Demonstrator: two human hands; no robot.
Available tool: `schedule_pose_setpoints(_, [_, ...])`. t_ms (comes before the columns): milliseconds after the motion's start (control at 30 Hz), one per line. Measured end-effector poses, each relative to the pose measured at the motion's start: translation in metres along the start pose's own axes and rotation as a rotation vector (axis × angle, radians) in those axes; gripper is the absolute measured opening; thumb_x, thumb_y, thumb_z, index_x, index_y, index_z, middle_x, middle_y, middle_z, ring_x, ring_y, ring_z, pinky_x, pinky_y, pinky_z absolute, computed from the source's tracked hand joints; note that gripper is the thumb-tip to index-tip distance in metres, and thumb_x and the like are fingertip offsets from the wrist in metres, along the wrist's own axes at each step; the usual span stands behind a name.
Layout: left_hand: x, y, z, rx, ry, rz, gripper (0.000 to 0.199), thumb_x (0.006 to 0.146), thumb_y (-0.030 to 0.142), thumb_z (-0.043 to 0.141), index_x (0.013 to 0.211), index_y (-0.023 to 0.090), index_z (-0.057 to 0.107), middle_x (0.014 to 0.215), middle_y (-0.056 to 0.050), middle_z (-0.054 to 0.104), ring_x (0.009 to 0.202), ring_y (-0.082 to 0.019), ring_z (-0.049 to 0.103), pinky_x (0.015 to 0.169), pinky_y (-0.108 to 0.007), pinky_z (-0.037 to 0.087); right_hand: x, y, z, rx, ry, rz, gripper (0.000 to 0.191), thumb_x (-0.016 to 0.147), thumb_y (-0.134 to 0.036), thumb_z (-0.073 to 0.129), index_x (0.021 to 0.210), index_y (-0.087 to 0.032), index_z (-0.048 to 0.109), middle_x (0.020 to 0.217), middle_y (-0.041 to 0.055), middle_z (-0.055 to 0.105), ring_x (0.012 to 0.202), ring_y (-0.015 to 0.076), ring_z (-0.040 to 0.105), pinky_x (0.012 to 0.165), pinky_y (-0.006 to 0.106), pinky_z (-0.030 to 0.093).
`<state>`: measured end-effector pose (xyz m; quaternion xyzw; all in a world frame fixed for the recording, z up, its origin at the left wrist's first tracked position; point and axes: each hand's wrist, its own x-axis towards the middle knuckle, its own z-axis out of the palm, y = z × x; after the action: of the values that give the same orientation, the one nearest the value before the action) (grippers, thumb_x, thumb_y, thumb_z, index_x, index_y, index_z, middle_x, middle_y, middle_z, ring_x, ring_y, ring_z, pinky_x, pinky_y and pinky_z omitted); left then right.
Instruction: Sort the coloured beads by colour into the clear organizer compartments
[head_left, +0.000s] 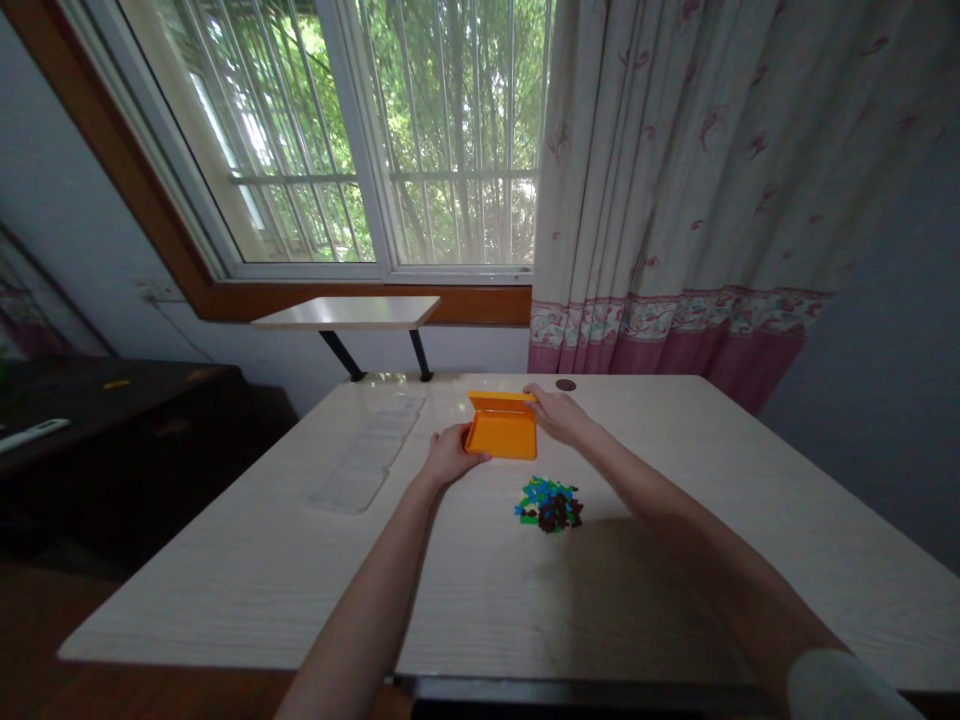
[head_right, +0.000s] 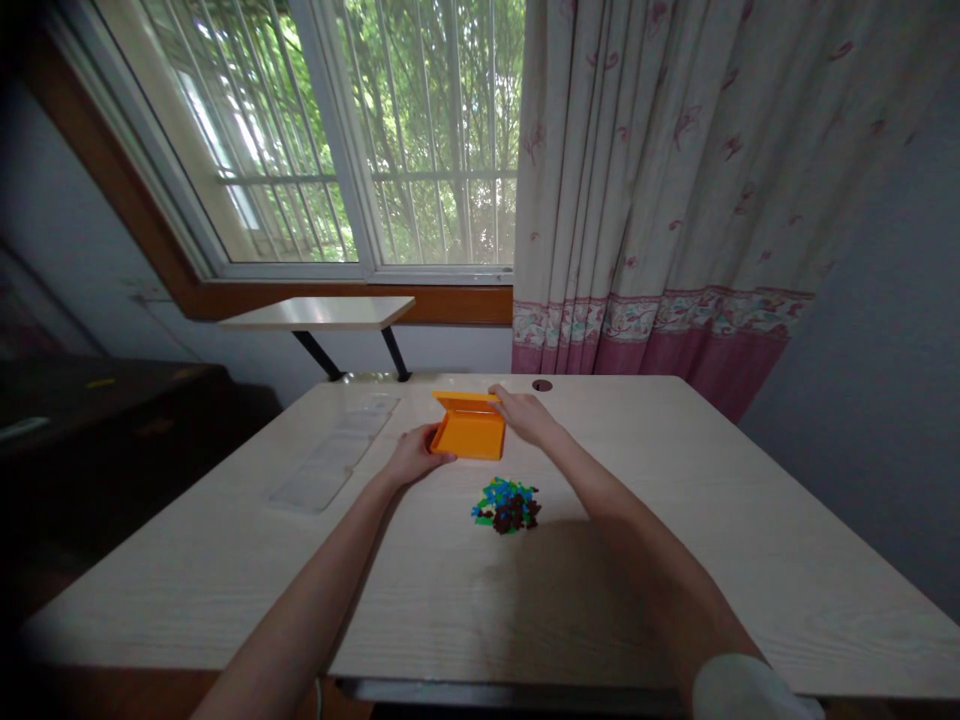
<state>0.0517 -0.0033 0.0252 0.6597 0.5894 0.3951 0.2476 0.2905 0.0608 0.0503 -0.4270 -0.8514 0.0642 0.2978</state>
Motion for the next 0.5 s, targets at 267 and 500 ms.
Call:
schedule_pose_setpoints(267, [0.0, -0.003, 0.0, 0.101, -0.021, 0.03, 0.059, 0.047, 0.036, 0.074, 0.102, 0.019, 0.061, 0.105, -0.011, 0.062, 0.102, -0.032, 0.052, 0.094, -0.042, 0.03, 0.053, 0.026, 0.019, 0.08, 0.123, 0.135, 0.028, 0.089, -0.029, 0.032, 0.111, -0.021, 0.048, 0.094, 0.0038, 0.061, 0.083, 0.0158, 0.057, 0.074, 0.025, 0.039])
schedule_pose_setpoints(500, [-0.001, 0.001, -0.001, 0.367, -0.096, 0.043, 0.065, 0.058, 0.041, 0.067, 0.116, 0.016, 0.051, 0.114, -0.009, 0.058, 0.107, -0.027, 0.05, 0.095, -0.037, 0.03, 0.07, 0.049, 0.041, -0.005, 0.049, 0.278, 0.03, 0.084, -0.021, 0.042, 0.11, -0.012, 0.053, 0.107, 0.0103, 0.052, 0.101, 0.0158, 0.049, 0.089, 0.025, 0.033])
